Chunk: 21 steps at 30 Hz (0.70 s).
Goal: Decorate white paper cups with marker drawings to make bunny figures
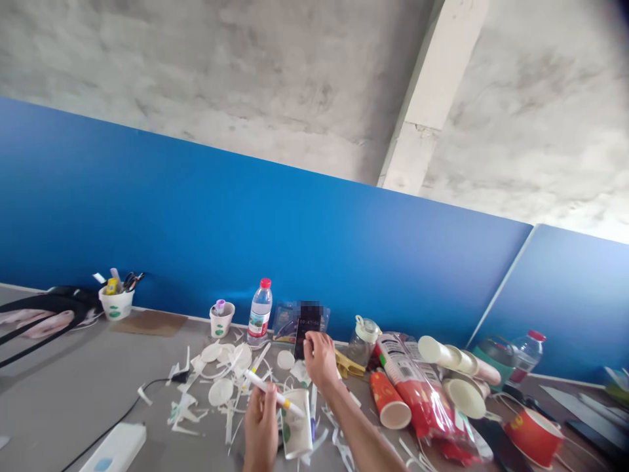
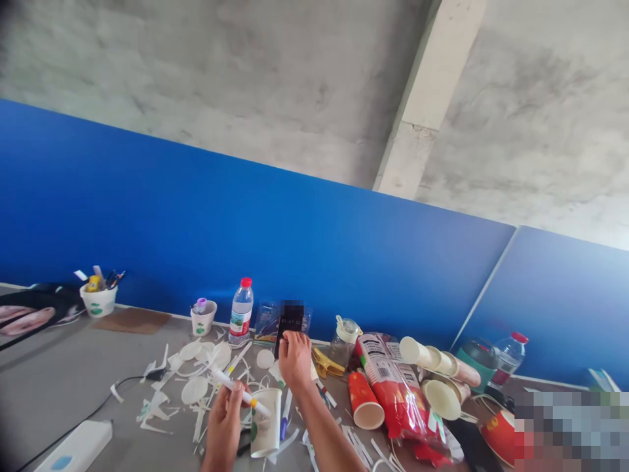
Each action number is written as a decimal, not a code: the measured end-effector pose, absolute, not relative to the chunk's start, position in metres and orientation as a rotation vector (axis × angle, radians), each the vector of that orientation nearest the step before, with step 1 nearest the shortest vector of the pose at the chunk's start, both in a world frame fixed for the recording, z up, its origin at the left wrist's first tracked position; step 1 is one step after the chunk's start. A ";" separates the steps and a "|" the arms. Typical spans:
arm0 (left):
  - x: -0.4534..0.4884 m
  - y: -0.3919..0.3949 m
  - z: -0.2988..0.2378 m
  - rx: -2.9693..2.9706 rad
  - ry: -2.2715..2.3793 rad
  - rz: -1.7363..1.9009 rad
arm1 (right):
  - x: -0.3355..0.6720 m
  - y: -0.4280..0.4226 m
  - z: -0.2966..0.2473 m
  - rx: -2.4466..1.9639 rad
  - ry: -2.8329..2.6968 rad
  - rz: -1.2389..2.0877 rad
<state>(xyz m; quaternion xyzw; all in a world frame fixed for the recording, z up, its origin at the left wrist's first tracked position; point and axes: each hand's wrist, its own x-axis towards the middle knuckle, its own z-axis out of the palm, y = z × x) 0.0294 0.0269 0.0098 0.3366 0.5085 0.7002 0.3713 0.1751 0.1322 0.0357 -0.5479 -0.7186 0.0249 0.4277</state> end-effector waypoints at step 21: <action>0.041 0.015 0.009 1.317 1.253 1.691 | 0.170 -0.004 -0.007 -0.980 -1.738 -0.124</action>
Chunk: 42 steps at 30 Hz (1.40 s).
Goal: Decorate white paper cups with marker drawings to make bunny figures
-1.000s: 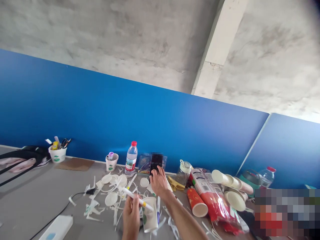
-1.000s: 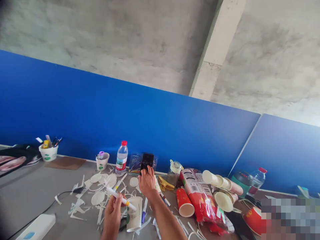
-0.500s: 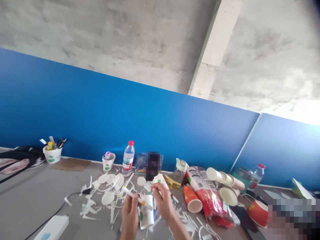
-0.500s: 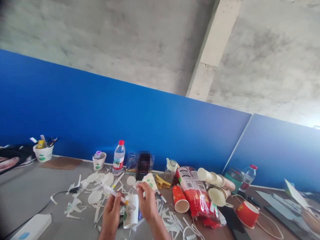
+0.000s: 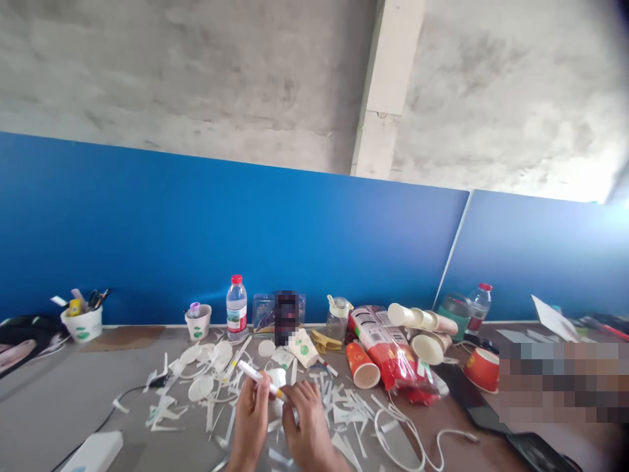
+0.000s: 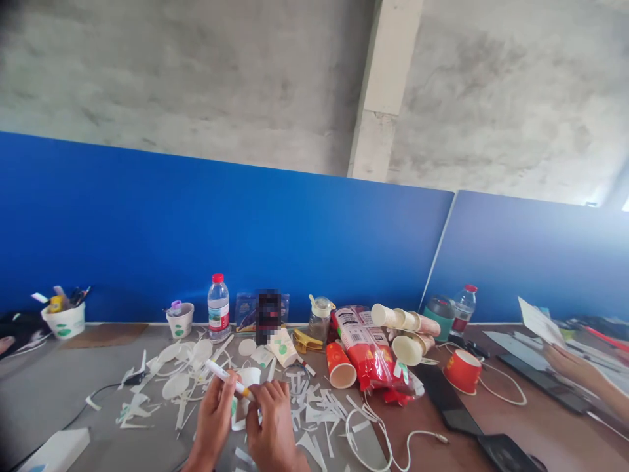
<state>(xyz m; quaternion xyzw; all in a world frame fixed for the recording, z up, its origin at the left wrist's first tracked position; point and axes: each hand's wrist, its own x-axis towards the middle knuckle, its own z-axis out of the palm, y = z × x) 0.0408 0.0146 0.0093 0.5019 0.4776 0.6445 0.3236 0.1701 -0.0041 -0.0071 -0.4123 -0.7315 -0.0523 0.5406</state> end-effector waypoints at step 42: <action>0.036 0.021 0.004 0.900 1.252 1.852 | 0.175 0.138 0.037 -1.346 -1.804 0.037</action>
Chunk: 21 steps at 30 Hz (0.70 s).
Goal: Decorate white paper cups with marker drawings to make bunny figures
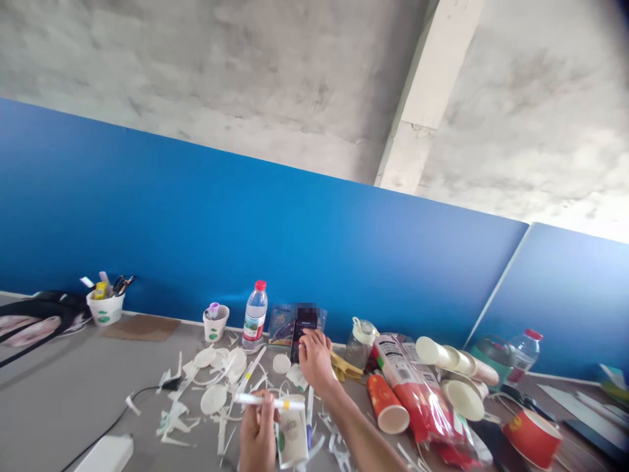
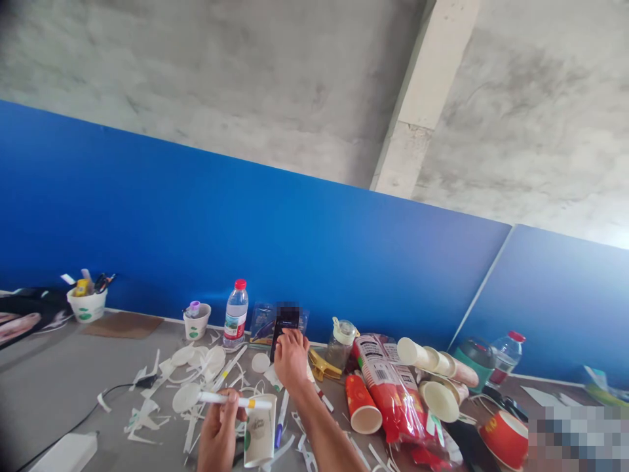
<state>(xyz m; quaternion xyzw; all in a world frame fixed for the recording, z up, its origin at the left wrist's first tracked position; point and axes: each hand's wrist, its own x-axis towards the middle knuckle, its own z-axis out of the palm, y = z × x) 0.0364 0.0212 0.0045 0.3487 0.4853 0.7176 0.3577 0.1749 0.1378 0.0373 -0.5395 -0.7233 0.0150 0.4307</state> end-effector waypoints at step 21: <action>0.046 0.003 0.012 1.463 1.051 1.526 | 0.185 -0.005 -0.015 -0.921 -1.675 0.164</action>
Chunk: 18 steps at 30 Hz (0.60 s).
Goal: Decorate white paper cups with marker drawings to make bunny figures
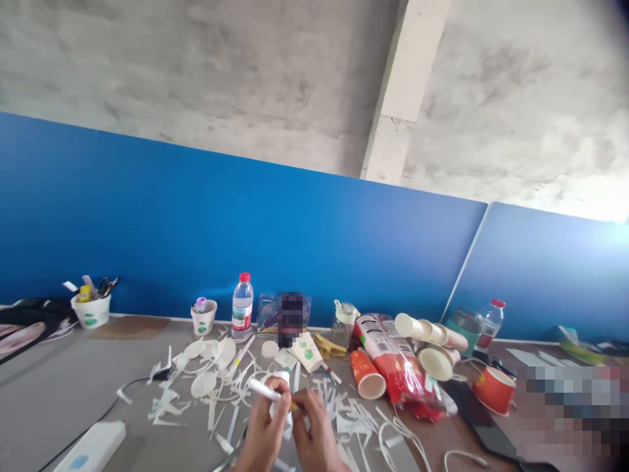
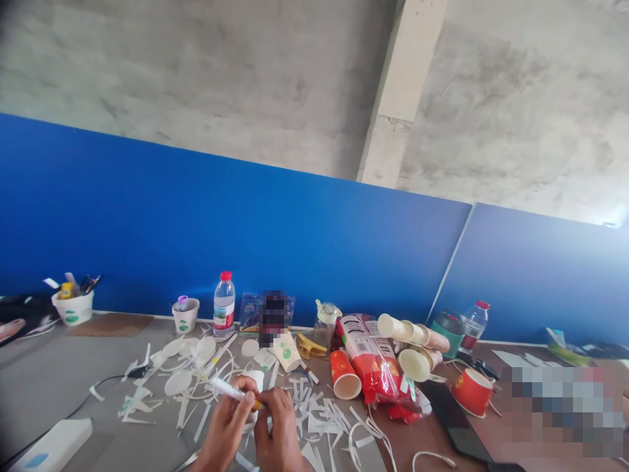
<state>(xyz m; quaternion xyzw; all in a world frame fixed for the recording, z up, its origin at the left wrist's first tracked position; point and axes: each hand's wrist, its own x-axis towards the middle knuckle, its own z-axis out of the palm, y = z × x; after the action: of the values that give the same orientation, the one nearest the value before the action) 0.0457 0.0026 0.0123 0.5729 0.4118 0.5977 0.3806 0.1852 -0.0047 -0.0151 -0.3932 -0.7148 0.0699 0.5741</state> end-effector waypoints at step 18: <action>0.063 -0.007 0.014 1.290 0.819 1.227 | 0.186 0.001 0.002 -0.742 -1.205 1.028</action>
<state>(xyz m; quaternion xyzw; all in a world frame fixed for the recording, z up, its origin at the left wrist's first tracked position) 0.0628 -0.0071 0.0141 0.5468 0.3469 0.5201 0.5570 0.1855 0.0014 0.0018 -0.3253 -0.5287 0.4508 0.6414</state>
